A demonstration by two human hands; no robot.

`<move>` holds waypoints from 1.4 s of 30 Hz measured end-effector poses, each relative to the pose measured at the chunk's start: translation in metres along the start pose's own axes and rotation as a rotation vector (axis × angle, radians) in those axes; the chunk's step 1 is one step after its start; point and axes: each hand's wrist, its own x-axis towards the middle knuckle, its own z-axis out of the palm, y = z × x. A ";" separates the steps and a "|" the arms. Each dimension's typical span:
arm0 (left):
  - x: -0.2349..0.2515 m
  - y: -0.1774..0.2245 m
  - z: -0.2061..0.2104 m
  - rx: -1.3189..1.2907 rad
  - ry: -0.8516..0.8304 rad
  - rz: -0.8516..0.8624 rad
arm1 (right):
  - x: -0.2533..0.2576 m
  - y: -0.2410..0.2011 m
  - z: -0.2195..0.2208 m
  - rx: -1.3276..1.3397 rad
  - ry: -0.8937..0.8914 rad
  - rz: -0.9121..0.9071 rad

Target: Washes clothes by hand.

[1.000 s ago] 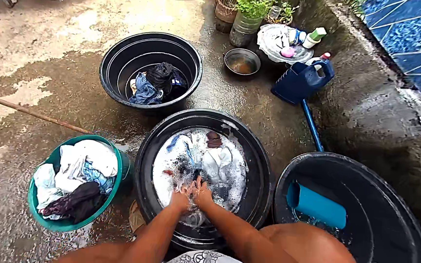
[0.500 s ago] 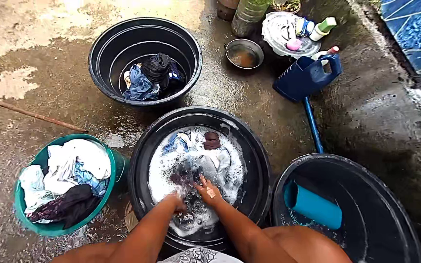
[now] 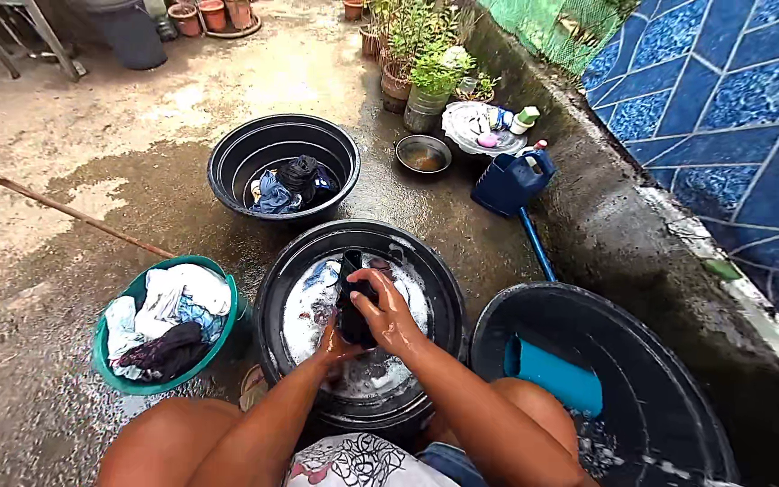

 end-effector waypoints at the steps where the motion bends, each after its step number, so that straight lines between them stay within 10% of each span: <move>1: 0.003 0.017 -0.001 -0.042 0.052 0.050 | -0.006 -0.014 -0.009 0.061 0.065 -0.065; 5: 0.030 0.074 -0.035 0.019 -0.024 0.091 | -0.019 -0.038 -0.051 0.236 0.339 -0.158; 10: 0.054 0.135 -0.074 -0.149 -0.023 -0.225 | -0.011 0.048 -0.089 0.472 0.709 0.234; 15: 0.048 0.145 -0.059 -0.618 0.005 -0.040 | -0.028 0.096 -0.019 0.780 0.304 0.819; 19: 0.038 0.129 -0.048 -0.938 -0.110 0.030 | -0.030 0.089 0.036 1.226 -0.010 0.949; 23: 0.026 0.126 -0.049 -1.310 -0.125 -0.010 | -0.015 0.077 0.056 1.497 0.217 0.672; 28: 0.035 0.127 -0.076 -0.645 0.125 -0.077 | 0.014 0.066 0.057 1.475 0.451 0.570; 33: 0.043 0.119 -0.081 -0.857 0.386 -0.435 | 0.026 0.044 0.060 0.945 0.665 0.366; 42: 0.052 0.116 -0.085 -0.985 -0.143 -0.598 | 0.007 0.033 0.049 -0.261 0.299 -0.860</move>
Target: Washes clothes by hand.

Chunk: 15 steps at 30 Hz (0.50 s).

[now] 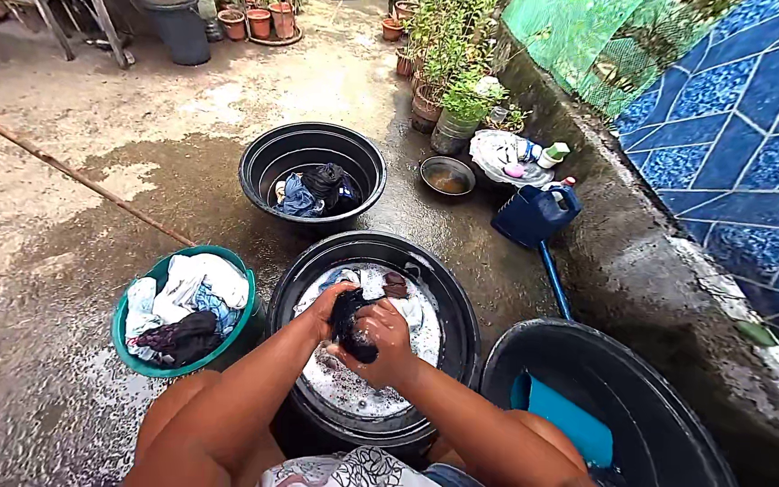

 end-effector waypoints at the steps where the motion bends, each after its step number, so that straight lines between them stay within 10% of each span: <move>1: 0.003 0.002 -0.002 0.078 -0.073 -0.024 | -0.002 -0.005 -0.001 -0.048 -0.064 -0.102; 6: 0.014 -0.004 -0.003 0.471 -0.186 -0.201 | -0.017 -0.015 0.001 -0.054 -0.521 -0.441; 15: 0.016 -0.022 0.017 1.231 -0.229 -0.189 | -0.028 -0.026 0.030 0.068 -1.168 -0.417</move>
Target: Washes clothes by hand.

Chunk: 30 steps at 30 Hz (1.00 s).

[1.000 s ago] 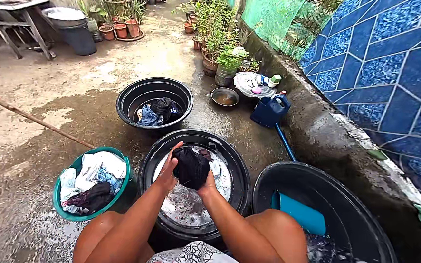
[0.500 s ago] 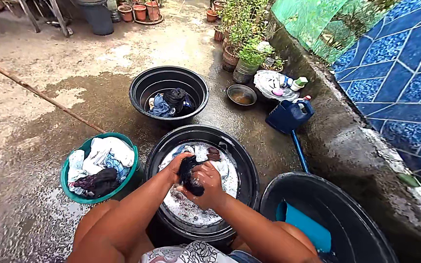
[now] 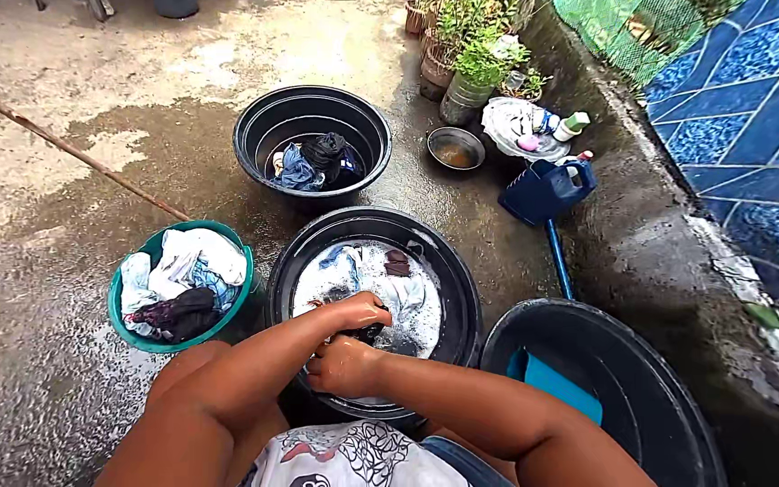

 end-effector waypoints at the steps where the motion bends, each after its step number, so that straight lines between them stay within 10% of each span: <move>1: 0.001 0.000 0.004 0.080 0.000 -0.012 | 0.002 -0.001 0.007 0.013 -0.002 0.008; 7: 0.006 -0.008 0.035 0.412 -0.038 -0.202 | 0.013 -0.011 0.037 0.342 -0.334 0.226; 10: 0.017 -0.047 0.040 0.032 -0.007 -0.173 | 0.011 -0.009 0.053 0.224 -0.348 0.083; 15: 0.013 -0.090 0.019 -0.773 0.066 -0.262 | -0.022 0.006 0.052 0.254 0.397 0.192; 22: -0.017 -0.130 -0.033 -0.752 0.528 -0.266 | -0.025 0.032 0.011 1.488 0.724 1.360; 26: -0.033 -0.132 -0.047 -0.876 0.650 -0.239 | -0.008 0.069 -0.026 1.423 0.817 1.401; 30: -0.037 -0.139 -0.048 -0.901 0.597 -0.235 | 0.025 0.143 -0.096 1.253 1.345 1.091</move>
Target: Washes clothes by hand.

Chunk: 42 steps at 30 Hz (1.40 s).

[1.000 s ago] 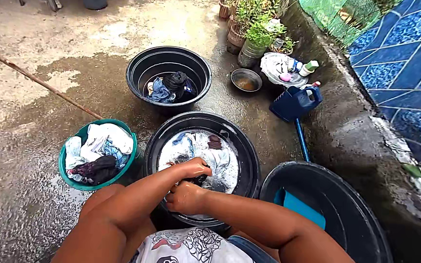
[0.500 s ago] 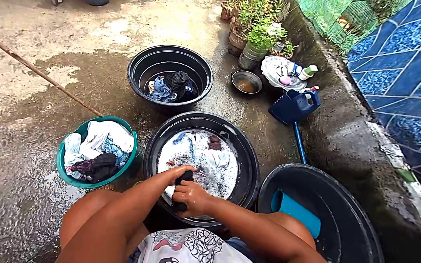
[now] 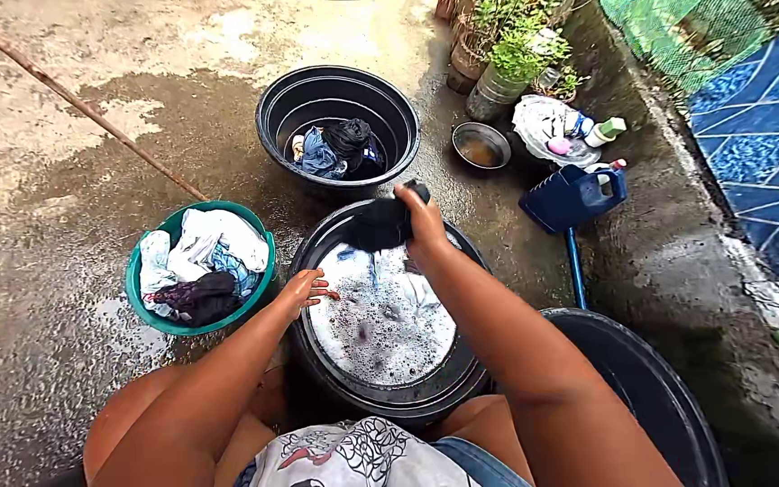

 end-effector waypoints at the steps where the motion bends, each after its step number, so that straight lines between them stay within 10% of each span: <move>1: 0.000 -0.001 -0.001 0.005 -0.017 -0.007 | 0.020 -0.013 0.007 0.075 0.027 -0.082; 6: -0.005 0.003 0.004 0.008 -0.027 -0.005 | 0.059 0.051 -0.016 -0.493 -0.030 -0.145; 11: -0.007 0.008 0.006 0.000 -0.016 -0.002 | -0.044 0.248 -0.070 -1.266 -0.861 0.406; 17: -0.007 0.003 0.019 0.049 -0.054 -0.001 | -0.100 0.277 -0.105 -1.418 -0.921 0.502; 24: -0.003 -0.028 0.031 0.870 -0.361 0.071 | -0.074 0.198 -0.075 -0.413 -0.304 0.468; 34: -0.044 -0.029 0.069 1.336 -0.269 0.073 | -0.134 0.003 -0.021 -0.186 -0.317 0.063; 37: -0.055 -0.029 0.088 1.219 -0.126 0.322 | -0.147 -0.046 -0.032 0.000 -0.196 -0.010; 42: -0.019 -0.068 0.077 0.744 -0.017 1.214 | -0.165 -0.111 -0.060 0.168 -0.171 -0.195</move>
